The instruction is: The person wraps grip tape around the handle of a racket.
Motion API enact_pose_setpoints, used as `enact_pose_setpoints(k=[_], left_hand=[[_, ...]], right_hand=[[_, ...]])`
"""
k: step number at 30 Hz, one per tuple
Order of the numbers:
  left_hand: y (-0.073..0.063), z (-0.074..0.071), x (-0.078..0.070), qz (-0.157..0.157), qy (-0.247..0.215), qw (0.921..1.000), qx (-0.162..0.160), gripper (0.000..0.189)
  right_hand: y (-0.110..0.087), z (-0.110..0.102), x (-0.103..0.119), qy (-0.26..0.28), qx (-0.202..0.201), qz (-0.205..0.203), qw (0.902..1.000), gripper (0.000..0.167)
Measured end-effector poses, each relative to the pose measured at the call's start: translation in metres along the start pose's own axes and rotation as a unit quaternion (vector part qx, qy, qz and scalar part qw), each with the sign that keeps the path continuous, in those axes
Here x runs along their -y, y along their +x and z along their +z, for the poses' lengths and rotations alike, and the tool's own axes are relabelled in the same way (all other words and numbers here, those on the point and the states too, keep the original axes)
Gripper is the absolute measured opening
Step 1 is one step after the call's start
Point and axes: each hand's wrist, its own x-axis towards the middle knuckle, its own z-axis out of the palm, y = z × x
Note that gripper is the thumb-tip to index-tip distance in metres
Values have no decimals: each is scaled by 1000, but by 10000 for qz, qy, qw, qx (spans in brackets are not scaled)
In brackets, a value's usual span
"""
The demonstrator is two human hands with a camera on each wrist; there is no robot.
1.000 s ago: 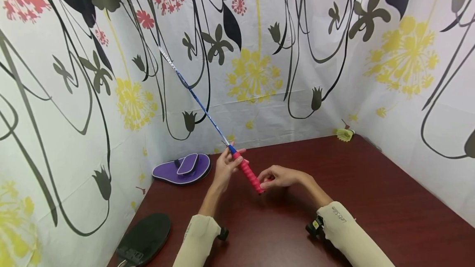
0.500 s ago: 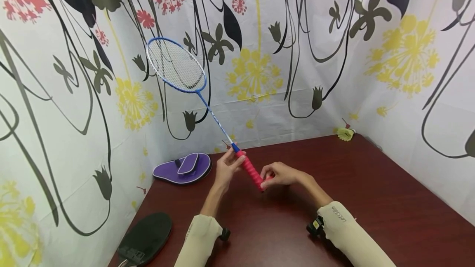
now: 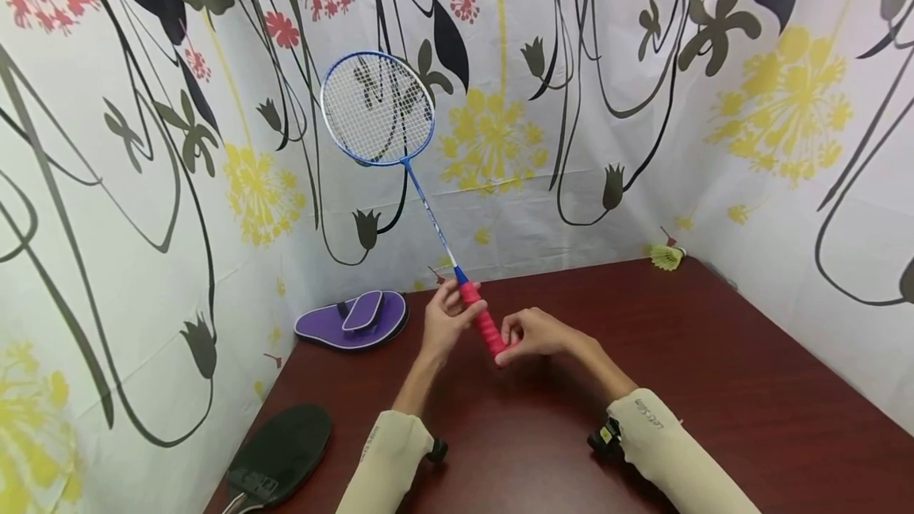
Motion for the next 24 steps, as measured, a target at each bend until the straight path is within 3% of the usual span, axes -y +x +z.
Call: enact_pose_setpoints(k=[5, 11, 17, 24], left_hand=[[-1, 2, 0, 39, -2, 9998, -186, 49], [1, -4, -8, 18, -309, 9987, -395, 49], [1, -8, -13, -96, -650, 9975, -261, 52], [1, -9, -9, -173, -581, 9982, -8, 56]], right_hand=[[-1, 2, -2, 115, 112, -96, 9998, 33], [-5, -9, -4, 603, 299, -431, 9968, 13], [-9, -18, -3, 922, 333, -341, 9946, 14], [-9, -17, -4, 756, 558, -470, 9945, 24]])
